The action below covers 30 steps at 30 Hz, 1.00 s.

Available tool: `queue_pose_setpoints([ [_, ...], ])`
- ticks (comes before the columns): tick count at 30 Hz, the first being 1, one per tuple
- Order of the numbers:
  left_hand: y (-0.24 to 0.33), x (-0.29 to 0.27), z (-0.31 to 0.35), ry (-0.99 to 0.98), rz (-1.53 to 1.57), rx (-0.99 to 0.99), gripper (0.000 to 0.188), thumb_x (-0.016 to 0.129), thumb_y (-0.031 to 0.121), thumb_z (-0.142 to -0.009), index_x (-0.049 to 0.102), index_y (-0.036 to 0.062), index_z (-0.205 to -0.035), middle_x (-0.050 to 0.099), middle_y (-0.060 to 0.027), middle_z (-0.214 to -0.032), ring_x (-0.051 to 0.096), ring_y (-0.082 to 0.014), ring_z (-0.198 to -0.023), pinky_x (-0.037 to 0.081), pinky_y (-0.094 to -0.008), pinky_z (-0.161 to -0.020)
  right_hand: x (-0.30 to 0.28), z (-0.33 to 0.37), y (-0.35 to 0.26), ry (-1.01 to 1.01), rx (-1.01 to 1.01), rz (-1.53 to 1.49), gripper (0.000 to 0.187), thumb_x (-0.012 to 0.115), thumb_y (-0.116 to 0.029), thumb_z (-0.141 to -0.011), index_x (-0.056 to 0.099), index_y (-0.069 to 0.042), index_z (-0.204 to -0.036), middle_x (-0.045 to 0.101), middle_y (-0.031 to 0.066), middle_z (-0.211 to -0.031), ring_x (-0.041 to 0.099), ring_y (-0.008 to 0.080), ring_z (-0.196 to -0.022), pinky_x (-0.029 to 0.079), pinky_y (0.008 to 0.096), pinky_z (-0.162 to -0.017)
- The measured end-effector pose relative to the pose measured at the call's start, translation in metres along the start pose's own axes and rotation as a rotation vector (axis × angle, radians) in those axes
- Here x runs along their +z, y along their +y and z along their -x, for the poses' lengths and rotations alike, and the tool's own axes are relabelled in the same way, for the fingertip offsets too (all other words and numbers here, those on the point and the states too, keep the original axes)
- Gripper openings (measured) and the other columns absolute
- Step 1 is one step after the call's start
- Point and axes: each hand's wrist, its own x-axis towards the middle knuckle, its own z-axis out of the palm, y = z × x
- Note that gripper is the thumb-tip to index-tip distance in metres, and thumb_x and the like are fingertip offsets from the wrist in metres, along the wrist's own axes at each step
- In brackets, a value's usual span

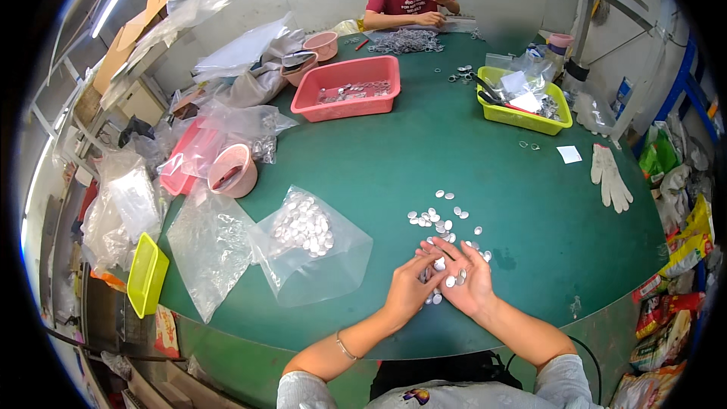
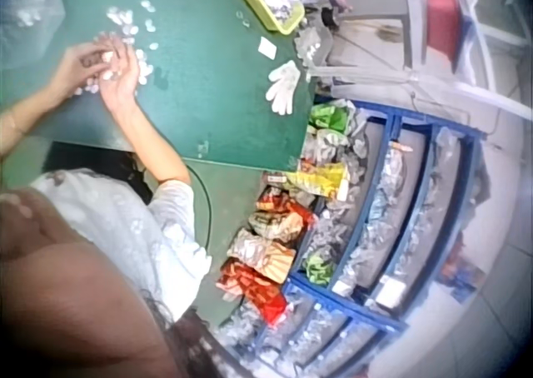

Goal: The person sorts small, white, circular discs on a green table. They pick up handfuls of the discs, separate them, and place them into a clear plastic bag. The person occasionally gathers scattered discs from the table surface to continue the sorting process.

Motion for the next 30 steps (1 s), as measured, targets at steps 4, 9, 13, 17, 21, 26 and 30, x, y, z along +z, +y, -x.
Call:
queue_pose_setpoints([
  [4,-0.005,0.002,0.003,0.005,-0.06,0.016,0.03,0.072,0.003,-0.071,0.064,0.0024,-0.1,0.063,-0.0094,-0.08,0.056,-0.0154,-0.064,0.047,-0.0274,-0.062,-0.004,0.0,0.002,-0.019,0.021,0.002,0.045,0.035,-0.032,-0.094,0.045,0.002,-0.12,0.043,0.0188,-0.13,0.039,0.0302,-0.123,0.028,0.04,-0.106],
  [9,0.0,0.003,0.0,-0.016,-0.106,0.018,0.029,0.072,0.004,-0.072,0.064,0.0027,-0.1,0.063,-0.0106,-0.079,0.056,-0.0179,-0.063,0.047,-0.0295,-0.06,-0.005,0.001,-0.004,-0.027,0.03,0.008,0.044,0.035,-0.031,-0.094,0.044,0.002,-0.121,0.043,0.0186,-0.13,0.039,0.0301,-0.124,0.027,0.0404,-0.106],
  [13,0.0,0.004,-0.003,-0.03,-0.115,0.02,0.027,0.072,0.005,-0.072,0.064,0.0032,-0.098,0.063,-0.0116,-0.081,0.06,-0.0212,-0.066,0.048,-0.0308,-0.061,-0.006,-0.002,-0.007,-0.023,0.033,0.012,0.045,0.036,-0.033,-0.093,0.044,0.002,-0.121,0.044,0.0188,-0.129,0.04,0.0297,-0.123,0.029,0.04,-0.105],
  [17,-0.022,0.002,0.0,0.004,-0.141,0.023,0.023,0.069,0.01,-0.075,0.064,0.0048,-0.097,0.064,-0.0129,-0.09,0.063,-0.0279,-0.076,0.051,-0.0336,-0.067,-0.01,-0.011,-0.003,-0.071,0.017,0.035,0.048,0.04,-0.034,-0.091,0.044,0.003,-0.122,0.046,0.0194,-0.128,0.043,0.0293,-0.12,0.035,0.039,-0.101],
  [21,-0.018,-0.002,0.001,-0.061,-0.009,0.066,0.023,0.066,0.021,-0.078,0.063,0.0066,-0.096,0.062,-0.0134,-0.101,0.06,-0.032,-0.092,0.049,-0.0386,-0.078,-0.007,-0.008,0.0,-0.02,0.046,-0.033,0.05,0.044,-0.028,-0.089,0.041,0.007,-0.125,0.048,0.019,-0.126,0.047,0.0263,-0.116,0.041,0.0387,-0.096],
  [26,-0.032,0.008,0.001,0.063,0.186,0.269,0.012,0.063,0.016,-0.069,0.063,0.0054,-0.075,0.061,-0.0105,-0.078,0.059,-0.0295,-0.075,0.048,-0.0375,-0.067,-0.053,-0.015,-0.008,-0.349,0.177,-0.007,0.049,0.042,-0.026,-0.094,0.036,0.004,-0.133,0.043,0.0142,-0.135,0.042,0.0207,-0.122,0.032,0.0355,-0.103],
  [30,-0.034,0.022,-0.006,0.218,0.223,0.237,0.009,0.061,0.008,-0.065,0.062,0.0037,-0.073,0.06,-0.0105,-0.072,0.06,-0.0282,-0.072,0.048,-0.0365,-0.064,-0.024,-0.006,0.002,-0.221,0.241,-0.337,0.025,0.051,-0.008,-0.086,0.046,0.0,-0.109,0.048,0.0077,-0.098,0.05,0.0164,-0.088,0.043,0.0285,-0.075],
])
